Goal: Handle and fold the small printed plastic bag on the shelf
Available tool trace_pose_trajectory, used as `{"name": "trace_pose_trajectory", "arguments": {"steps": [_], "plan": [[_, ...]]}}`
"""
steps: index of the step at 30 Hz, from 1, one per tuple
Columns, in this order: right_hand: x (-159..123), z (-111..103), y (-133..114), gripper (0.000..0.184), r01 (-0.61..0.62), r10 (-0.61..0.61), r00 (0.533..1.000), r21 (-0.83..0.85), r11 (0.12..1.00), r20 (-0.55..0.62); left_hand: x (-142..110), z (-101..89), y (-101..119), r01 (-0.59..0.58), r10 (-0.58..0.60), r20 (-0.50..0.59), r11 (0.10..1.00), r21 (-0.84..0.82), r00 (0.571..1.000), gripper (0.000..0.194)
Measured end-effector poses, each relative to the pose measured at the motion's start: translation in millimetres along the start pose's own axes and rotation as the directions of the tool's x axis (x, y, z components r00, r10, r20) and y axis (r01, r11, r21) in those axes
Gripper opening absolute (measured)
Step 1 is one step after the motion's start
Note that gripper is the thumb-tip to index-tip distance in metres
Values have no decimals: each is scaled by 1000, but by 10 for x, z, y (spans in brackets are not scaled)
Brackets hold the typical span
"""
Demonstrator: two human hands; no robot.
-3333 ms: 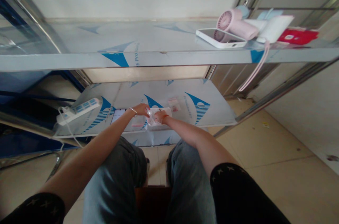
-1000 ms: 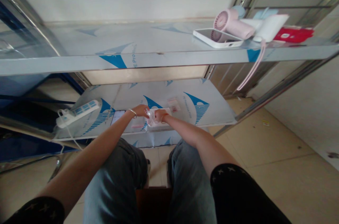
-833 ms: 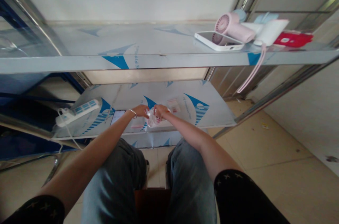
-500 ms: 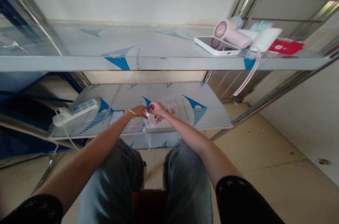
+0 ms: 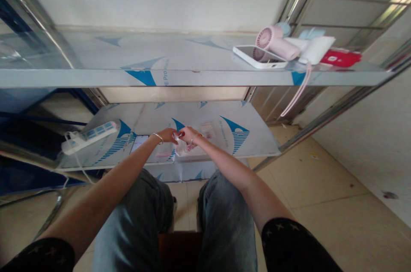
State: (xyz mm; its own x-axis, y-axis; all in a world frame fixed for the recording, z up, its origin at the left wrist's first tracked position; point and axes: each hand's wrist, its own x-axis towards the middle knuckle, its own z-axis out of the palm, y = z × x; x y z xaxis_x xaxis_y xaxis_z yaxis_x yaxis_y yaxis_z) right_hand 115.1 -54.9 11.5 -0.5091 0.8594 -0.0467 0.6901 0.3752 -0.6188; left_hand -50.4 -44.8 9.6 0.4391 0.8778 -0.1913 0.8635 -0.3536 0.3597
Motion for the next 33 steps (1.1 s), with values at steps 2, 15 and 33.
{"name": "trace_pose_trajectory", "arguments": {"steps": [2, 15, 33], "plan": [[-35, -41, -15, 26, -29, 34, 997, -65, 997, 64, -10, -18, -1, 11, -11, -13, 1000, 6, 1000, 33], [-187, -368, 118, 81, -80, 75, 990, -38, 996, -116, -79, -278, 29, 158, -173, -264, 984, -76, 949, 34], [-367, -453, -158, 39, -14, 141, 939, 377, 926, -312, -236, -415, 472, -129, -41, -271, 806, -577, 962, 41]]}}
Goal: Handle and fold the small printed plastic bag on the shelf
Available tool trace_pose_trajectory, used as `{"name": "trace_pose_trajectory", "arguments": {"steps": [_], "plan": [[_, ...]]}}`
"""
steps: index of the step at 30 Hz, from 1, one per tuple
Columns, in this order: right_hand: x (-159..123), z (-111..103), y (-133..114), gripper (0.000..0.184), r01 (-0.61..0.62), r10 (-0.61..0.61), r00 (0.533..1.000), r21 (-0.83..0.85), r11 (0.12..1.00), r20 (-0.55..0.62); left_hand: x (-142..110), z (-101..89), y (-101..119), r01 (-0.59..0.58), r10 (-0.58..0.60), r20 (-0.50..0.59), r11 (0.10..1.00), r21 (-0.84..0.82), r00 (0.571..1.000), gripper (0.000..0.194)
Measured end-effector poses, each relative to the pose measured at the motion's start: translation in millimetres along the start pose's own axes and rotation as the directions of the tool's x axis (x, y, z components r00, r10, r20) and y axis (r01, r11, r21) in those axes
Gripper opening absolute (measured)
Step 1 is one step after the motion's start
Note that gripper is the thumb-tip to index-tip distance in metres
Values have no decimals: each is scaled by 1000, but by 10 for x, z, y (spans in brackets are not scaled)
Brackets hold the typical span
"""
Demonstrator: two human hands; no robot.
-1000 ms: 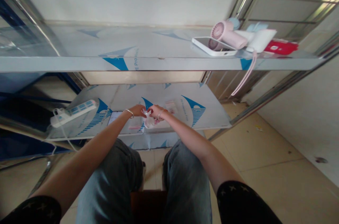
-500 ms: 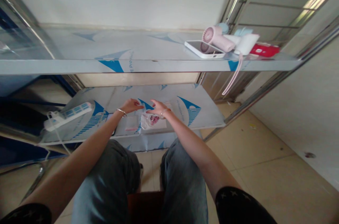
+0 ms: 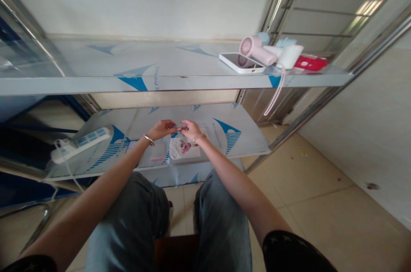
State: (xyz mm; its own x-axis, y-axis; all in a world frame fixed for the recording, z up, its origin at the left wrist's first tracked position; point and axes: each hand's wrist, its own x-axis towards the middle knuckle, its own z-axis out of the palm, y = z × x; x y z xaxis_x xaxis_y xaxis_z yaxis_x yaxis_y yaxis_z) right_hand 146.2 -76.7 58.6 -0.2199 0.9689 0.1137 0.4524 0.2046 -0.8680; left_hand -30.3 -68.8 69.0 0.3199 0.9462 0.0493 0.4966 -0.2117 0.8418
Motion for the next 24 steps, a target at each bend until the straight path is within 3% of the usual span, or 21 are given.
{"name": "trace_pose_trajectory", "arguments": {"steps": [3, 8, 13, 24], "plan": [[-40, -105, 0, 36, -86, 81, 996, 153, 984, 41, 19, -27, -3, -36, 43, 55, 993, -116, 998, 34], [-99, -220, -25, 25, -141, 143, 990, 258, 956, 12, 40, -66, 18, -37, 54, 78, 978, -204, 995, 25], [-97, -268, -10, 16, -88, 105, 994, 298, 950, -41, 38, -85, 13, -27, 32, 29, 988, -149, 999, 26], [-143, -284, -87, 15, -230, 275, 957, 335, 914, -94, 135, -56, -86, -79, 67, -146, 994, -80, 987, 33]]}}
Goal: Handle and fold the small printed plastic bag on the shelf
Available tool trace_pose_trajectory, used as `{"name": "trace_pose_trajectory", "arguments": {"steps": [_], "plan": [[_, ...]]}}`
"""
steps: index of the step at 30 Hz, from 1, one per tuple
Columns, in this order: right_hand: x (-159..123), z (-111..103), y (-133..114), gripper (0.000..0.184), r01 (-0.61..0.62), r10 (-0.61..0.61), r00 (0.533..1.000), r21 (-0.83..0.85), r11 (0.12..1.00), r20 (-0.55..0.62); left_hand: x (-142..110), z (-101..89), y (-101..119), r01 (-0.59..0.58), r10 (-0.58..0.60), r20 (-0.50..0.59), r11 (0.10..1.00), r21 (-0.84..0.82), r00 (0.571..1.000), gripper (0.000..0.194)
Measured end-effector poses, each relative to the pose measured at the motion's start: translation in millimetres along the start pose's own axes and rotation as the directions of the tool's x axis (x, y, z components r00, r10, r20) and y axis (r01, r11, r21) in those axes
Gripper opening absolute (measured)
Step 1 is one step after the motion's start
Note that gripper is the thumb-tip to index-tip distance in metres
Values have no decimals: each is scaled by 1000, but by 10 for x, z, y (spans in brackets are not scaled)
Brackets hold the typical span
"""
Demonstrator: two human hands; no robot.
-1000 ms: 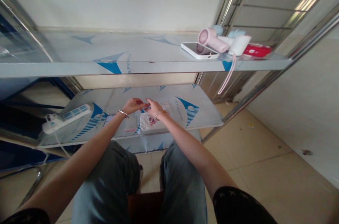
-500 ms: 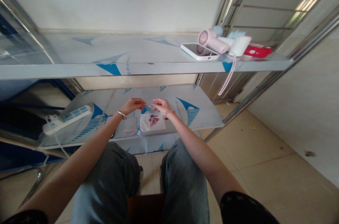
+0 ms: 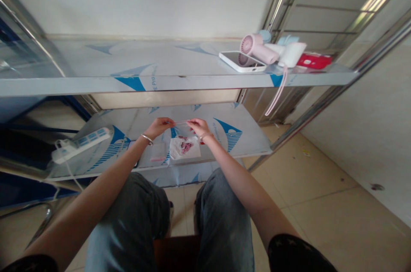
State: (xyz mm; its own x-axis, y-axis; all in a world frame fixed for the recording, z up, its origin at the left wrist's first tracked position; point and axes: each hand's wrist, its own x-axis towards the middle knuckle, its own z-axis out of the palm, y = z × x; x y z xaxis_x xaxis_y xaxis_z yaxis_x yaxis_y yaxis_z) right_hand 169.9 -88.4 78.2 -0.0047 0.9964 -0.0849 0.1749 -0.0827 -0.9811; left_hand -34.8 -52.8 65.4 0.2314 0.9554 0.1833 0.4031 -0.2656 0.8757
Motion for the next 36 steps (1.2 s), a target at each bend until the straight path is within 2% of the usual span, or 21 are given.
{"name": "trace_pose_trajectory", "arguments": {"steps": [4, 10, 14, 20, 24, 31, 36], "plan": [[-3, -2, -8, 15, -16, 16, 1000, -7, 1000, 5, 6, 6, -15, 5, -5, -11, 1000, 13, 1000, 33], [66, 2, 31, 13, 56, -56, 998, -2, 998, 17, -11, 7, 25, -18, 18, -13, 1000, -6, 1000, 28], [67, -6, 37, 14, 64, -65, 997, 13, 998, 31, -27, -6, 39, 7, -8, -35, 1000, -18, 999, 32], [70, 21, 66, 12, 99, -99, 993, -5, 995, 62, -57, 20, 65, -6, 8, 33, 998, -62, 999, 35], [77, 37, 83, 15, 98, -97, 993, -10, 995, 73, -50, 44, 64, -18, 20, 62, 999, -33, 998, 33], [78, 66, 86, 12, 98, -97, 993, -1, 995, 66, -19, 67, 62, -14, 11, 72, 999, 47, 997, 29], [80, 67, 72, 9, 92, -93, 995, 21, 996, 37, -39, 80, 101, -16, 16, 71, 1000, 6, 997, 31]]}}
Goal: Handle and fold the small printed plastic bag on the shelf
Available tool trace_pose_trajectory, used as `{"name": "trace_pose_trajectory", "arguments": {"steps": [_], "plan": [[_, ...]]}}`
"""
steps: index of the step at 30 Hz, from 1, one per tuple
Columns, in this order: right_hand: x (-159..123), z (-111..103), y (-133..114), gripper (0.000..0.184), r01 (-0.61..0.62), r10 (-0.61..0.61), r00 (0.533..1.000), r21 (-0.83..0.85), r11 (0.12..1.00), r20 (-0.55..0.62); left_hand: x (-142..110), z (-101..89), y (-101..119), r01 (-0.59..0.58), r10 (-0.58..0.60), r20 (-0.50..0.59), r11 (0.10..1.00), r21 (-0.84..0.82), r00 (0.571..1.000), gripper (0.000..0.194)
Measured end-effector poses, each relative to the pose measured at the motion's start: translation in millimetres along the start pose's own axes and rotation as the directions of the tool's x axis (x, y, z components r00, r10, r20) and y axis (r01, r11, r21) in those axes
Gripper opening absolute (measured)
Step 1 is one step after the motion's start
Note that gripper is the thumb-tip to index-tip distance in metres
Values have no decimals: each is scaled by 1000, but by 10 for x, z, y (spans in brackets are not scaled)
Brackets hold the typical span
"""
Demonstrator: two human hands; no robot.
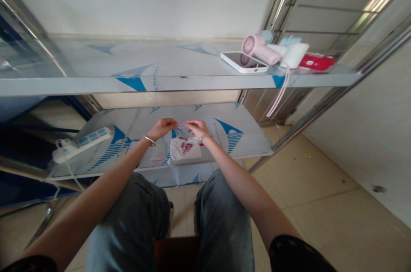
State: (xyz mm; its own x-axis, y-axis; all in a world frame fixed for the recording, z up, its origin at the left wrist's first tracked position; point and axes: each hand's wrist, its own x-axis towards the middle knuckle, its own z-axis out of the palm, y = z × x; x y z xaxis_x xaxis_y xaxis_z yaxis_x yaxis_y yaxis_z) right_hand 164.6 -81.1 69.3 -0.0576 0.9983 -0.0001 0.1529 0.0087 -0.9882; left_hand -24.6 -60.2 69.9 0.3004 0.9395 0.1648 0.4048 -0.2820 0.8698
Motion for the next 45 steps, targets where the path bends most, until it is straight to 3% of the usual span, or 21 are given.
{"name": "trace_pose_trajectory", "arguments": {"steps": [21, 31, 41, 45], "plan": [[-51, 36, -56, 7, -16, 21, 997, -73, 997, 69, -73, 64, 67, -62, 62, 50, 998, 10, 997, 24], [15, 81, 76, 8, 101, -90, 990, -103, 990, 105, -51, 76, 59, -76, 73, 46, 996, 53, 996, 23], [12, 80, 55, 10, 102, -94, 993, -105, 989, 77, -66, 38, 26, -15, 34, 142, 991, -131, 989, 17], [-1, 86, 70, 6, 114, -95, 987, -148, 982, 126, -86, 33, 50, 35, 4, 202, 981, -189, 979, 15]]}}
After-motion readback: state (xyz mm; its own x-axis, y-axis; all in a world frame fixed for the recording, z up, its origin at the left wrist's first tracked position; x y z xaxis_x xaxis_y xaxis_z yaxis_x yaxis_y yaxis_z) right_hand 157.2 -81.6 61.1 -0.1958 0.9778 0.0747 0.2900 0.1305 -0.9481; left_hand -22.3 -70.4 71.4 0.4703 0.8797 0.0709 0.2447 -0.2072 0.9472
